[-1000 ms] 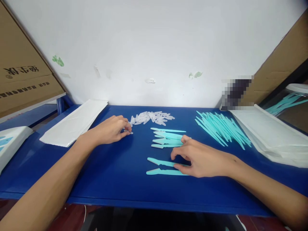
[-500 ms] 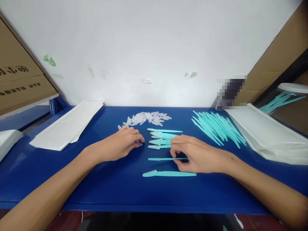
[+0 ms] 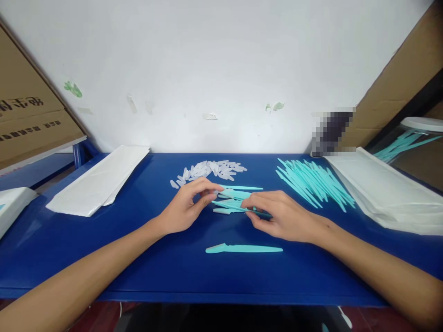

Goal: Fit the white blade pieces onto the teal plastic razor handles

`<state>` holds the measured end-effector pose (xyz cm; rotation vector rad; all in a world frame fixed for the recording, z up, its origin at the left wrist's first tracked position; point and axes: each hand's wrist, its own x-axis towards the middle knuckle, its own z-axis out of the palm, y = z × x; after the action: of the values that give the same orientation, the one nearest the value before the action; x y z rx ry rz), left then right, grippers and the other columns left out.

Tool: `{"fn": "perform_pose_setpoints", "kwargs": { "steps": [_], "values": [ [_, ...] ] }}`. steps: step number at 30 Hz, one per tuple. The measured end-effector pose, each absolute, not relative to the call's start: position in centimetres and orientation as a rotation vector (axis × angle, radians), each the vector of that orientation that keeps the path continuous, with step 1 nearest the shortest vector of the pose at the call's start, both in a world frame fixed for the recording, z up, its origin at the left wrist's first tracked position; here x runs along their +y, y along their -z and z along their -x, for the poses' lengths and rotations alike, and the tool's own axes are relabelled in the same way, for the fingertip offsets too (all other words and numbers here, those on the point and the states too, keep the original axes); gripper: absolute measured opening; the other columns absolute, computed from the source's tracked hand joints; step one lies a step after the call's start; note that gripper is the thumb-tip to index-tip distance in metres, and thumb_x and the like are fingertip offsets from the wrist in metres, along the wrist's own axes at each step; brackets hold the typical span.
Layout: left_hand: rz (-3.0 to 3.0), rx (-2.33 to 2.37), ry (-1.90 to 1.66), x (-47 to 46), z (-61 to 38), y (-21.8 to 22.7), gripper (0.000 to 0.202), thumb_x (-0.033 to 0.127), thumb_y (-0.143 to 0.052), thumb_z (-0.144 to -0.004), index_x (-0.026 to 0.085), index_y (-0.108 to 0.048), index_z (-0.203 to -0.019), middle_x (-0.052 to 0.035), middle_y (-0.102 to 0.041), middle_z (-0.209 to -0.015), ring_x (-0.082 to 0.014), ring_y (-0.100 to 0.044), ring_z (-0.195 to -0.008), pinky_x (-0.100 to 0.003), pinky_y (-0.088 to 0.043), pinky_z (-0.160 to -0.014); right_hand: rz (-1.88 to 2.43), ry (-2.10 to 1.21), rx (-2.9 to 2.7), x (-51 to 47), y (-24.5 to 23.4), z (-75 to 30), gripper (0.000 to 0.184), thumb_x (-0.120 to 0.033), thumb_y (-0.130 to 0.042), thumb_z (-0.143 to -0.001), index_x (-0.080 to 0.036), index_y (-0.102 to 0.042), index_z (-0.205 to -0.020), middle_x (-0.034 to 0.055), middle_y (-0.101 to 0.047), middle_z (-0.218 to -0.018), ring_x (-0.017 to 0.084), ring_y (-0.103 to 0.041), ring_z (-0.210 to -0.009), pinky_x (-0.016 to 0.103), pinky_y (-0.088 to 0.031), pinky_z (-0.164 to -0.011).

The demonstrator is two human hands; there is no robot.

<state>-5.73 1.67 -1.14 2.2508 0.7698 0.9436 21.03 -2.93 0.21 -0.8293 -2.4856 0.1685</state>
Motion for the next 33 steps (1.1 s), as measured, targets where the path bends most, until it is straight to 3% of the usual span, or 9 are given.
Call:
{"fn": "perform_pose_setpoints", "kwargs": {
  "steps": [5, 9, 24, 33],
  "values": [
    [-1.846, 0.906, -1.138, 2.28, 5.42, 1.70, 0.020, 0.036, -0.075, -0.085, 0.018, -0.071, -0.093, -0.0045, -0.070, -0.089, -0.0164, -0.065, -0.083, -0.027, -0.051, -0.077, 0.946, -0.077, -2.449, -2.64, 0.20, -21.23, 0.017, -0.017, -0.049, -0.094, -0.019, -0.061, -0.106, 0.0009, -0.069, -0.080, 0.012, -0.057, -0.061, 0.025, -0.040, -0.059],
    [-1.728, 0.969, -1.268, 2.26, 5.69, 1.07, 0.023, 0.035, -0.082, -0.078, 0.016, -0.071, -0.085, -0.0052, -0.072, -0.087, -0.0167, -0.067, -0.082, -0.027, -0.053, -0.076, 1.031, -0.072, -2.398, -2.48, 0.48, -21.44, 0.018, -0.019, -0.049, -0.095, -0.019, -0.061, -0.109, 0.0016, -0.071, -0.084, 0.012, -0.058, -0.059, 0.025, -0.041, -0.057],
    [-1.708, 0.902, -1.275, 2.18, 5.69, 1.12, 0.018, 0.030, -0.083, -0.077, 0.017, -0.074, -0.085, -0.0063, -0.077, -0.089, -0.0189, -0.072, -0.085, -0.028, -0.055, -0.081, 1.027, -0.148, -2.347, -2.74, 0.32, -21.24, 0.020, -0.021, -0.048, -0.097, -0.018, -0.060, -0.112, 0.0024, -0.071, -0.088, 0.011, -0.055, -0.055, 0.025, -0.041, -0.053],
    [-1.753, 0.842, -1.174, 1.94, 5.03, 1.26, 0.016, 0.029, -0.083, -0.076, 0.016, -0.074, -0.080, -0.0062, -0.077, -0.084, -0.0185, -0.072, -0.078, -0.029, -0.056, -0.073, 0.954, -0.167, -2.317, -2.93, 0.22, -21.03, 0.015, -0.018, -0.050, -0.095, -0.019, -0.061, -0.104, 0.0035, -0.070, -0.085, 0.012, -0.056, -0.060, 0.024, -0.041, -0.054]
  ]
}}
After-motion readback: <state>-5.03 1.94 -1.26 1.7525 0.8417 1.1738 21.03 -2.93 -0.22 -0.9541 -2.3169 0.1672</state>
